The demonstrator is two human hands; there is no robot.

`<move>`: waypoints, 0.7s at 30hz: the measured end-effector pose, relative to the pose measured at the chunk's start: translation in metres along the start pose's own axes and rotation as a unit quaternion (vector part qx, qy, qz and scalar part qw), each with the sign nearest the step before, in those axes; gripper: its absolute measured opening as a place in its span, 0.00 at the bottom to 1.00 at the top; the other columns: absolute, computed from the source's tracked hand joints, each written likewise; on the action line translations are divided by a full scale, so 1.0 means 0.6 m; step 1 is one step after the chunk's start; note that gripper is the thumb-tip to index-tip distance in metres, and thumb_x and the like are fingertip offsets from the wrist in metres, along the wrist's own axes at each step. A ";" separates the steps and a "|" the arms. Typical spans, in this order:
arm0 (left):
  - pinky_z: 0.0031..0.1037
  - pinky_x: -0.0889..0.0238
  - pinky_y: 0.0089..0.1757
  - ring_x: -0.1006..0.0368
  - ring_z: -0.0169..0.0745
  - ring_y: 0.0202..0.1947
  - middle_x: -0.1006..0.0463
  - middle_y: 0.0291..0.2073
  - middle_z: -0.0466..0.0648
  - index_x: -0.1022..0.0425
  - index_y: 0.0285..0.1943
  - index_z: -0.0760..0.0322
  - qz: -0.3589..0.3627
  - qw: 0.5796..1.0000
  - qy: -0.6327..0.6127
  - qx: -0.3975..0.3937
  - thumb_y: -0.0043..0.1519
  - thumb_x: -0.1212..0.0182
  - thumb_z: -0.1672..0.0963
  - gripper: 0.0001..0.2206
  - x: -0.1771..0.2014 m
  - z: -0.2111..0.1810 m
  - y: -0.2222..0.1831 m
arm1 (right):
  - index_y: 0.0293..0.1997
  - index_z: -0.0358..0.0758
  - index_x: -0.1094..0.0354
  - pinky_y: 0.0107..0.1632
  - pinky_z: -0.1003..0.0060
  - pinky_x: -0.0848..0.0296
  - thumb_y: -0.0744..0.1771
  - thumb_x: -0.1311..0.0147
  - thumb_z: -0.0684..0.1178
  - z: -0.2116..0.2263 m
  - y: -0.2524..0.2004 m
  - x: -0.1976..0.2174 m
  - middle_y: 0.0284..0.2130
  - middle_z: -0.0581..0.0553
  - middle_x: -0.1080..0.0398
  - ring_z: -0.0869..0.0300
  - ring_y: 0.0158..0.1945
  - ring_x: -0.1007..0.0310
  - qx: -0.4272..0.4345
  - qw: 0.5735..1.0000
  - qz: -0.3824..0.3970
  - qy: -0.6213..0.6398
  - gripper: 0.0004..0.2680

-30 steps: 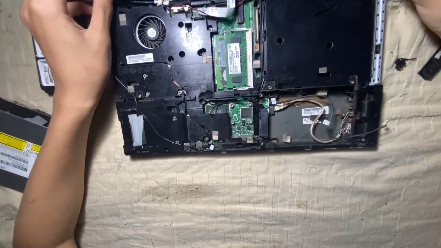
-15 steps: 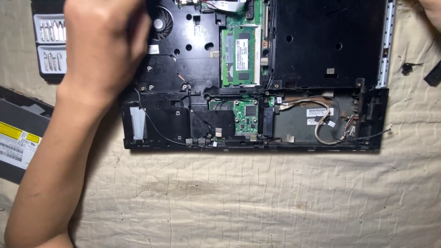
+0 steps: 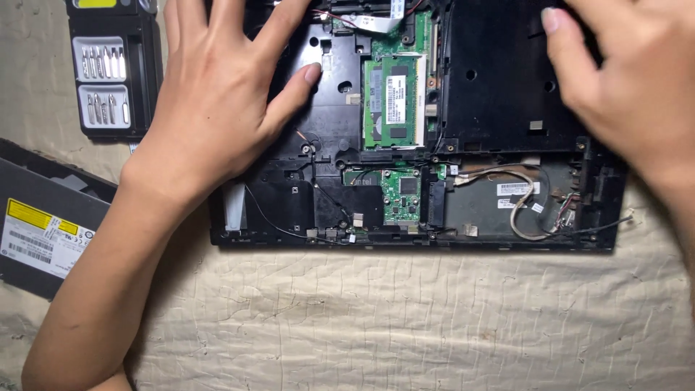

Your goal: Connecting internal ribbon cables and seating components like the power button bezel inside a laptop chassis.

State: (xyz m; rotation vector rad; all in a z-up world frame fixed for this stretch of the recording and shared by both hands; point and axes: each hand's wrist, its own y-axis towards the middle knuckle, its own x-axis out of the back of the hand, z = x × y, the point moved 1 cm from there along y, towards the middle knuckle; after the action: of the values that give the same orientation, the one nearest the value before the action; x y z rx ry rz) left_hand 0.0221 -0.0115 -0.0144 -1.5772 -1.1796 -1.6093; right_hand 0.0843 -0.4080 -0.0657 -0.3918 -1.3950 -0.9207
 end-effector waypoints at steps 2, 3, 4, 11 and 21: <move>0.59 0.44 0.54 0.41 0.79 0.57 0.38 0.66 0.71 0.42 0.79 0.65 0.016 0.999 -0.032 -0.004 0.77 0.43 0.53 0.23 0.000 -0.001 0.002 | 0.65 0.42 0.22 0.55 0.57 0.27 0.88 0.35 0.47 0.032 0.006 0.011 0.50 0.40 0.25 0.48 0.52 0.23 0.033 0.978 0.009 -0.206 0.04; 0.59 0.44 0.54 0.41 0.79 0.57 0.38 0.66 0.71 0.42 0.79 0.65 0.017 0.999 -0.033 -0.002 0.77 0.43 0.53 0.23 0.000 0.000 0.002 | 0.65 0.42 0.22 0.55 0.57 0.27 0.88 0.35 0.47 0.036 0.008 0.010 0.50 0.40 0.25 0.48 0.52 0.23 0.034 0.978 0.011 -0.204 0.04; 0.58 0.44 0.53 0.39 0.78 0.55 0.35 0.64 0.69 0.39 0.76 0.66 0.007 1.000 -0.020 -0.014 0.77 0.42 0.53 0.22 0.000 -0.001 0.002 | 0.67 0.42 0.21 0.54 0.57 0.27 0.87 0.35 0.51 0.041 0.009 0.010 0.50 0.40 0.25 0.48 0.52 0.23 0.032 0.975 0.016 -0.219 0.06; 0.57 0.46 0.47 0.35 0.73 0.53 0.29 0.59 0.64 0.33 0.71 0.62 -0.004 0.999 0.049 -0.014 0.74 0.44 0.47 0.23 -0.009 -0.002 0.009 | 0.71 0.54 0.25 0.43 0.71 0.22 0.85 0.46 0.71 0.079 0.033 0.018 0.52 0.53 0.24 0.63 0.48 0.21 0.049 0.922 0.016 -0.384 0.16; 0.67 0.44 0.44 0.39 0.73 0.58 0.36 0.64 0.64 0.37 0.77 0.51 0.007 0.999 0.041 0.004 0.76 0.46 0.40 0.26 -0.010 -0.032 0.035 | 0.78 0.80 0.37 0.25 0.79 0.29 0.85 0.73 0.79 0.131 0.073 0.028 0.21 0.68 0.32 0.76 0.27 0.24 0.031 0.843 0.080 -0.532 0.18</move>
State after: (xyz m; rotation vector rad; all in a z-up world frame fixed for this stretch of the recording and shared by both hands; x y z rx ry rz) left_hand 0.0325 -0.0384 -0.0146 -1.4961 -1.1285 -1.6433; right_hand 0.0629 -0.3296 -0.0232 -1.0571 -2.3390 -0.4843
